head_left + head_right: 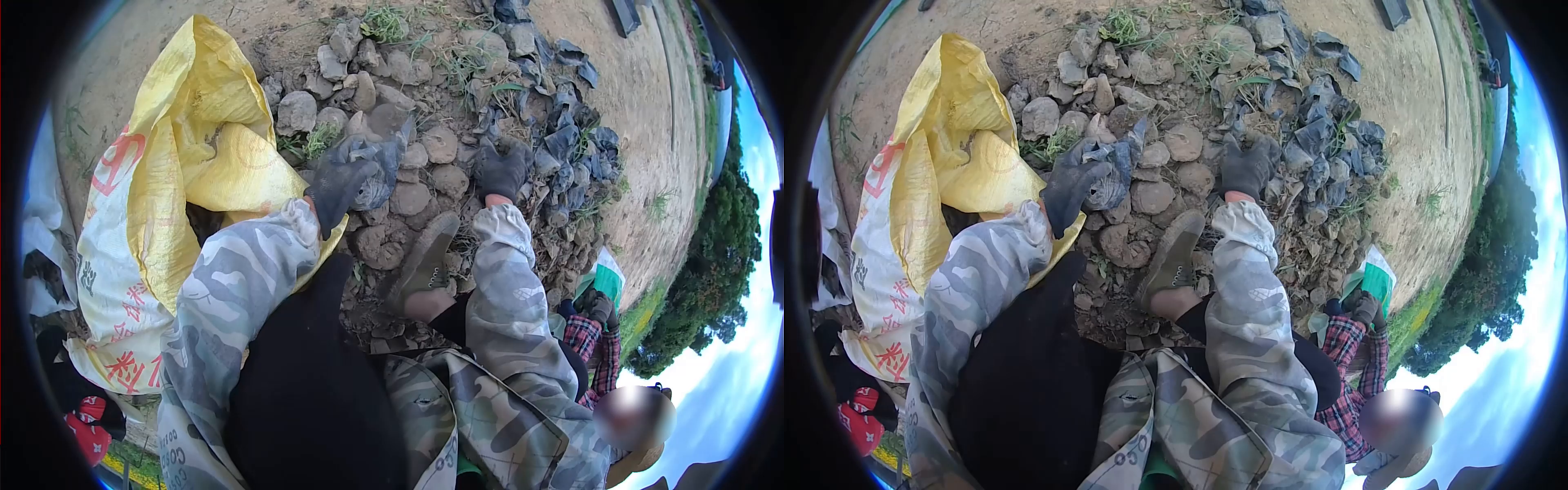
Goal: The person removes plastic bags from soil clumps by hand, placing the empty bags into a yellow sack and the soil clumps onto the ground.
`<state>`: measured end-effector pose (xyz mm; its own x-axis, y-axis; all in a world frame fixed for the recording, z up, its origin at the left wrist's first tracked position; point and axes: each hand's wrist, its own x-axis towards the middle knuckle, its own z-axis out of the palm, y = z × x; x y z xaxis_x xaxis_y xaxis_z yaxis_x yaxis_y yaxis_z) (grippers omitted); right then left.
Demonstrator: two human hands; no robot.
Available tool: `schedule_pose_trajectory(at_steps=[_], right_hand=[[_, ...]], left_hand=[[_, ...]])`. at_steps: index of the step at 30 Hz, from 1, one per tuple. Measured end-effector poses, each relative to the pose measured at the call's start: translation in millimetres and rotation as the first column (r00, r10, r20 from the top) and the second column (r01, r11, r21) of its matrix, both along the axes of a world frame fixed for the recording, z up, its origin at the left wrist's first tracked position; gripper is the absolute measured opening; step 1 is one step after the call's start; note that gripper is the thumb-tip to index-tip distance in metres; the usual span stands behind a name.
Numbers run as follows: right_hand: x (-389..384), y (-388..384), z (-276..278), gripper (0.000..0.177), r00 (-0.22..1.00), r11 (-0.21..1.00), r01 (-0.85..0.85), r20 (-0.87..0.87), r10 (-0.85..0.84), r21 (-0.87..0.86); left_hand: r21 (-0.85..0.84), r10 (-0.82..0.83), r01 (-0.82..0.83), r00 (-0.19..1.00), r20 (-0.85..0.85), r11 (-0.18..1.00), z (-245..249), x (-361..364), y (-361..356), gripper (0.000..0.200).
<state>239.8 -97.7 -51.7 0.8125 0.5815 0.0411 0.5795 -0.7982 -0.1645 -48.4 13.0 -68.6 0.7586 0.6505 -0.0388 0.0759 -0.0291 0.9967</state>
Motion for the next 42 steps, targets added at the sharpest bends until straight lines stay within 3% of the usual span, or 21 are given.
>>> schedule_pose_trajectory(at_steps=[1, 3, 6, 11, 13, 14, 15, 16, 17, 18, 20, 21, 23, 24, 28, 30, 32, 33, 36, 40, 42], right_hand=[[5.0, 2.4, -4.2, 0.038, 1.0, 1.0, -0.002, -0.002, 0.002, 0.0], [9.4, 3.7, -10.1, 0.038, 0.997, 0.998, 0.003, -0.073, -0.008, -0.068], [6.0, 0.6, -17.5, 0.038, 0.993, 0.995, -0.094, 0.069, 0.095, -0.012], [-38.7, 2.0, -8.8, 0.037, 0.978, 0.968, -0.201, -0.016, 0.206, 0.151], [-67.6, 19.1, 17.1, 0.009, 0.821, 0.722, -0.554, 0.125, 0.557, 0.416], [-67.9, 17.0, 6.2, 0.008, 0.828, 0.754, -0.473, -0.063, 0.558, 0.456], [-67.2, 14.3, -3.4, 0.008, 0.828, 0.753, -0.473, -0.061, 0.557, 0.457], [-67.2, 12.8, -10.0, 0.009, 0.84, 0.804, -0.356, -0.214, 0.499, 0.476], [-66.2, 12.5, -16.2, 0.01, 0.824, 0.846, -0.238, -0.362, 0.436, 0.477], [-68.9, 16.0, -12.0, 0.01, 0.822, 0.846, -0.241, -0.363, 0.439, 0.476], [-79.8, 26.2, 9.5, 0.01, 0.726, 0.649, -0.496, -0.135, 0.674, 0.577], [-85.4, 28.9, 19.6, 0.01, 0.726, 0.649, -0.499, -0.133, 0.675, 0.574], [-97.3, 28.7, 37.5, 0.01, 0.532, 0.581, -0.616, -0.263, 0.805, 0.532], [-101.8, 26.2, 41.5, 0.016, 0.514, 0.617, -0.607, -0.345, 0.786, 0.502], [-83.3, 25.1, 26.1, 0.016, 0.465, 0.68, -0.45, -0.499, 0.732, 0.578], [-49.9, 28.5, 13.3, 0.021, 0.805, 0.793, -0.502, -0.149, 0.574, 0.346], [-18.6, 31.9, 5.5, 0.03, 0.936, 0.935, -0.35, -0.017, 0.352, 0.055], [-6.1, 33.1, -1.9, 0.03, 0.935, 0.934, -0.352, -0.017, 0.354, 0.055], [2.7, 36.5, -16.5, 0.04, 0.879, 0.918, -0.218, 0.343, 0.332, -0.331], [-6.4, 33.3, -7.2, 0.04, 0.963, 0.926, -0.217, 0.086, 0.254, -0.31], [-10.6, 22.0, -21.4, 0.036, 0.933, 0.933, -0.357, 0.045, 0.358, -0.039]], left_hand=[[0.0, 0.002, -0.002, 1.0, -0.002, 1.0, 9.3, 1.2, 0.0, 0.038], [-0.52, 0.073, -0.071, 0.997, -0.016, 0.851, 26.3, 2.1, -0.8, 0.038], [-0.575, 0.087, -0.075, 0.996, -0.007, 0.815, 28.4, 3.0, 0.6, 0.039], [-0.554, 0.109, -0.12, 0.993, -0.054, 0.823, 19.1, 9.3, -3.6, 0.043], [-0.571, 0.113, -0.127, 0.992, -0.059, 0.811, 17.3, 12.8, -7.1, 0.046], [-0.443, 0.132, -0.153, 0.988, -0.078, 0.884, 20.5, 15.7, -9.4, 0.051], [-0.306, 0.153, -0.175, 0.984, -0.093, 0.936, 23.6, 17.7, -11.9, 0.056], [-0.305, 0.153, -0.173, 0.984, -0.091, 0.936, 31.4, 18.0, -10.5, 0.056], [-0.128, 0.06, -0.088, 0.976, -0.208, 0.988, 39.4, 17.2, -6.0, 0.062], [0.036, -0.009, 0.022, 0.941, -0.338, 0.999, 46.1, 16.6, -2.8, 0.068], [0.135, -0.062, 0.115, 0.937, -0.343, 0.984, 50.3, 18.7, 2.3, 0.067], [0.234, -0.116, 0.206, 0.93, -0.348, 0.95, 50.3, 21.3, 5.2, 0.066], [0.284, -0.195, 0.339, 0.879, -0.435, 0.897, 44.5, 25.3, 13.9, 0.064], [0.319, -0.256, 0.469, 0.81, -0.528, 0.824, 40.8, 27.2, 18.4, 0.063], [0.285, -0.263, 0.522, 0.741, -0.618, 0.804, 25.6, 30.0, 24.7, 0.059], [0.251, -0.283, 0.588, 0.665, -0.692, 0.769, 32.1, 31.3, 23.8, 0.057], [0.258, -0.27, 0.567, 0.681, -0.681, 0.782, 27.4, 25.3, 19.3, 0.058], [0.267, -0.254, 0.544, 0.699, -0.668, 0.795, 26.0, 23.9, 18.0, 0.059], [0.322, -0.228, 0.501, 0.758, -0.611, 0.803, 31.2, 22.2, 17.9, 0.061], [0.298, -0.238, 0.508, 0.744, -0.624, 0.808, 24.4, 23.4, 17.0, 0.062], [0.311, -0.239, 0.508, 0.753, -0.613, 0.803, 26.5, 22.9, 17.0, 0.062]])
